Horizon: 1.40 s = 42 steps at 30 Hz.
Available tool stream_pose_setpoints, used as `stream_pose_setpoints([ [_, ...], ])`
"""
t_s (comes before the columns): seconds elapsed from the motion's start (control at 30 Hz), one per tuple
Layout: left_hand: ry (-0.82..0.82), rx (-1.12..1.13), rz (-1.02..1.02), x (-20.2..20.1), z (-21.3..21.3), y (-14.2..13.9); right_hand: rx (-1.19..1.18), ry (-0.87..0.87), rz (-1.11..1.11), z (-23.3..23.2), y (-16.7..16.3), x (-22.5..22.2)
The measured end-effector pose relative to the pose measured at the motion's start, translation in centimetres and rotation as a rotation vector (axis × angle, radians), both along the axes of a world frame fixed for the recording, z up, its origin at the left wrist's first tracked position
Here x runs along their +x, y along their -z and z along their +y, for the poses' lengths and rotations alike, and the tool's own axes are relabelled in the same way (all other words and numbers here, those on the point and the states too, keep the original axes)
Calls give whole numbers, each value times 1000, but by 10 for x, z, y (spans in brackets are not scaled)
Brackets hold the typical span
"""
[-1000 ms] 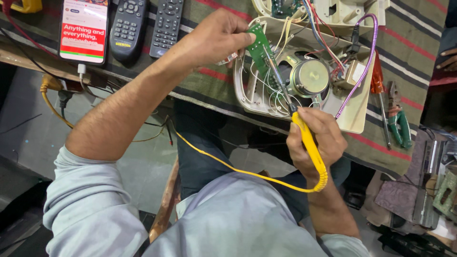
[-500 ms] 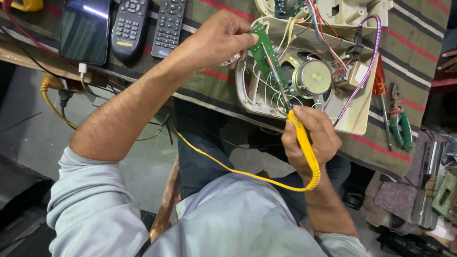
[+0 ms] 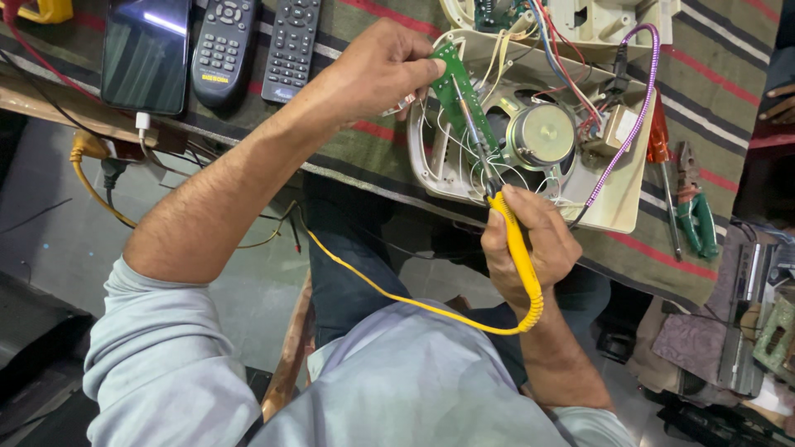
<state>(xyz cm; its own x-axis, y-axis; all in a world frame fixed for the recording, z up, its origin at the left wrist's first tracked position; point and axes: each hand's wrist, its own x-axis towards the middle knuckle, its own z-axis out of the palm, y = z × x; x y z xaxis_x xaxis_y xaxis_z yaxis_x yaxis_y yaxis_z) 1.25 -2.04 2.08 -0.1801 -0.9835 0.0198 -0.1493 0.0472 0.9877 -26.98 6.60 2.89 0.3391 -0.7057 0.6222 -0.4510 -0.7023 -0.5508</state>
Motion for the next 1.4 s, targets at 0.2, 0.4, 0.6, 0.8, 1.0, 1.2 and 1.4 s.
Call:
stream_pose_setpoints([
  [0.2, -10, -9, -5, -1, -1, 0, 11, 8, 0, -1, 0, -3],
  [0.4, -21, -3, -11, -2, 0, 0, 25, 8, -22, 0, 2, -2],
  [0.6, -21, 3, 6, -2, 0, 0, 11, 14, -9, 0, 1, -2],
  [0.8, -23, -18, -15, -2, 0, 2, 27, 15, -22, 0, 1, -1],
  [1.0, -27, -8, 12, -3, 0, 3, 10, 0, -13, -1, 1, -3],
  [1.2, -49, 43, 50, -4, 2, 1, 24, -9, -19, -1, 2, -3],
  [1.4, -46, 40, 78, -4, 5, 0, 24, 5, -11, -1, 2, -4],
])
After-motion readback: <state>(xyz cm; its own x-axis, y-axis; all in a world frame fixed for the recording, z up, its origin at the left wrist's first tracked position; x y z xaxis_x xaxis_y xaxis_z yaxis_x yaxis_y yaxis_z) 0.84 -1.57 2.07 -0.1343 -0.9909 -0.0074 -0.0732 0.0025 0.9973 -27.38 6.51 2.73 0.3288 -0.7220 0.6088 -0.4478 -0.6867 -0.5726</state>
